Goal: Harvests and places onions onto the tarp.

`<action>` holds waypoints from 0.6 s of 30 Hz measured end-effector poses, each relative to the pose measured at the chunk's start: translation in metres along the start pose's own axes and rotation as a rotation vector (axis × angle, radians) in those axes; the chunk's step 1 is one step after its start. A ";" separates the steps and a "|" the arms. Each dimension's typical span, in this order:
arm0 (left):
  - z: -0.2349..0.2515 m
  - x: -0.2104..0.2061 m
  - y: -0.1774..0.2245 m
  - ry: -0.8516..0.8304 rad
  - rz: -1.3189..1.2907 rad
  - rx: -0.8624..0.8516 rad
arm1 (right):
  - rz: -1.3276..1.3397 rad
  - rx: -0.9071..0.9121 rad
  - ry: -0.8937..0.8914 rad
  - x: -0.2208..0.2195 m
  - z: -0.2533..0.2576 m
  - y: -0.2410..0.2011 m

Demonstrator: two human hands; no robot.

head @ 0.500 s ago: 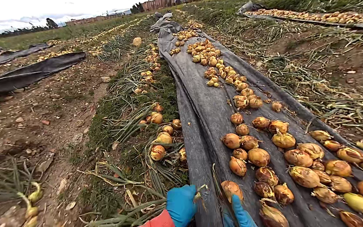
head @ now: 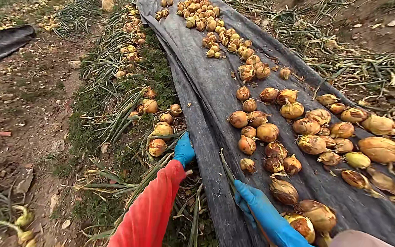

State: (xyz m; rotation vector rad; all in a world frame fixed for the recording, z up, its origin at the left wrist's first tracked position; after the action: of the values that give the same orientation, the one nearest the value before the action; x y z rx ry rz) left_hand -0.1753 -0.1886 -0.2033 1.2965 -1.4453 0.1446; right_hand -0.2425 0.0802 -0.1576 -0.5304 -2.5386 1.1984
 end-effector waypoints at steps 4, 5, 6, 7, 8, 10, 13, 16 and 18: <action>-0.080 0.048 -0.027 0.155 0.223 0.053 | 0.270 0.001 0.042 0.006 -0.007 -0.012; -0.110 0.063 -0.035 0.227 0.324 0.070 | 0.370 0.000 0.034 0.003 -0.004 -0.021; -0.137 0.075 -0.041 0.258 0.437 0.110 | 0.406 0.010 0.025 -0.003 0.005 -0.029; -0.161 0.081 -0.044 0.220 0.533 0.172 | 0.335 0.025 0.033 -0.012 0.021 -0.034; -0.179 0.079 -0.045 0.121 0.604 0.232 | 0.151 0.025 0.067 -0.022 0.040 -0.032; -0.202 0.051 -0.047 -0.198 0.659 0.320 | -0.347 -0.083 0.092 -0.044 0.076 -0.021; -0.220 0.003 -0.063 -0.542 0.620 0.279 | -0.722 -0.022 0.224 -0.075 0.091 -0.001; -0.237 0.015 -0.083 -0.694 0.524 0.157 | -0.752 -0.022 0.220 -0.070 0.083 0.012; -0.235 0.024 -0.100 -0.672 0.493 0.034 | -0.687 -0.122 0.124 -0.052 0.082 -0.002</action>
State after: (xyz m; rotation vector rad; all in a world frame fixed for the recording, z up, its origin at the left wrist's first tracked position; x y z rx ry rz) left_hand 0.0509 -0.0786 -0.1550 1.0296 -2.3360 0.0565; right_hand -0.2294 -0.0002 -0.2117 0.2363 -2.3788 0.7320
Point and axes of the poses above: each hand's wrist, its own z-axis towards the middle knuckle, its own x-axis out of the back of the hand, y = z × x, the point moved 1 cm from there along z, towards the middle knuckle, and after that the axes turned 3 degrees about -y, right-handed, at the moved point
